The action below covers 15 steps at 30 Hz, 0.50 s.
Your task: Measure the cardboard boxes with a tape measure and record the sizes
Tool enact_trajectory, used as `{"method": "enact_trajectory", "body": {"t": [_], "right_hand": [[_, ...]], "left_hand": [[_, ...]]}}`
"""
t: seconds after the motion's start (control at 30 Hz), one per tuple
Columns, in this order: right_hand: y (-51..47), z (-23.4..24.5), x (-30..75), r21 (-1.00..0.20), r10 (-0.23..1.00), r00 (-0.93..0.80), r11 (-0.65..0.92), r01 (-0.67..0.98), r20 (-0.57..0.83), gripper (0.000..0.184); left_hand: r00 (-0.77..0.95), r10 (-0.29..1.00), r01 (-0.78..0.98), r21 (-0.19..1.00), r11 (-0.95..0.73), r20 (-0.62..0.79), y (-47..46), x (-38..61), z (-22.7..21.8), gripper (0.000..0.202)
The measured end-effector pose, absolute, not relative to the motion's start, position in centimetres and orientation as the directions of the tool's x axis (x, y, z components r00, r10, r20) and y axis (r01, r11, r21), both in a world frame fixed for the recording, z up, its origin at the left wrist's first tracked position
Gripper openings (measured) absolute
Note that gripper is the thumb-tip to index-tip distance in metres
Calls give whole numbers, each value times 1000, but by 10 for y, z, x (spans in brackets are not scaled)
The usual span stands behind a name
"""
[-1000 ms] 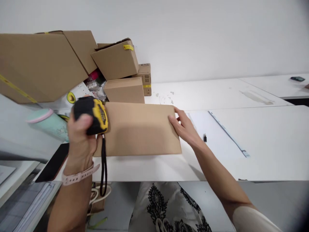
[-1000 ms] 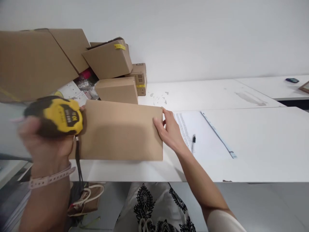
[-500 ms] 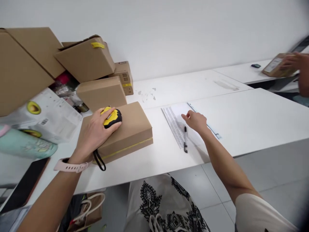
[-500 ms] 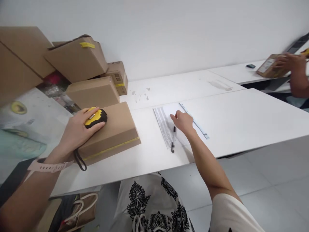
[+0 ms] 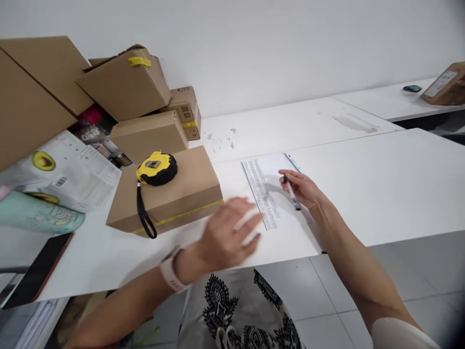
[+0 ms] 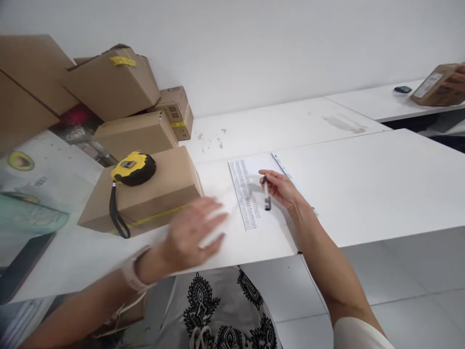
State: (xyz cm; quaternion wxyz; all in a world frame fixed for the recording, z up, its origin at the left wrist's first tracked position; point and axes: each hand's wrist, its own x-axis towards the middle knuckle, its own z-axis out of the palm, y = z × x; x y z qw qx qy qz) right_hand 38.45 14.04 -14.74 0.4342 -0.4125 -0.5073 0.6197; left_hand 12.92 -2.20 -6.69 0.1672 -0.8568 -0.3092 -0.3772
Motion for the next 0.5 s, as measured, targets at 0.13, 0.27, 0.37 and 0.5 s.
{"method": "enact_trajectory", "body": {"t": [0.13,0.27,0.37,0.5], "right_hand": [[135,-150,393,-902,958,-278,-182,-391,-73,34],[126,-158,387,-811,919,-339,-351,-468,-202,31],[125,-165,376,-802,917,-285,-386,-455,-280,23],[125,-162,366,-868,940,-235,-322,-378,-246,35]], "left_hand": [[725,507,602,-70,-796,467,-21,205,-119,52],[784,607,619,-82,-781,134,-13,233,-144,80],[778,627,628,-23,-778,55,-8,235,-153,82],[751,657,656,45,-753,66,-4,233,-162,84]]}}
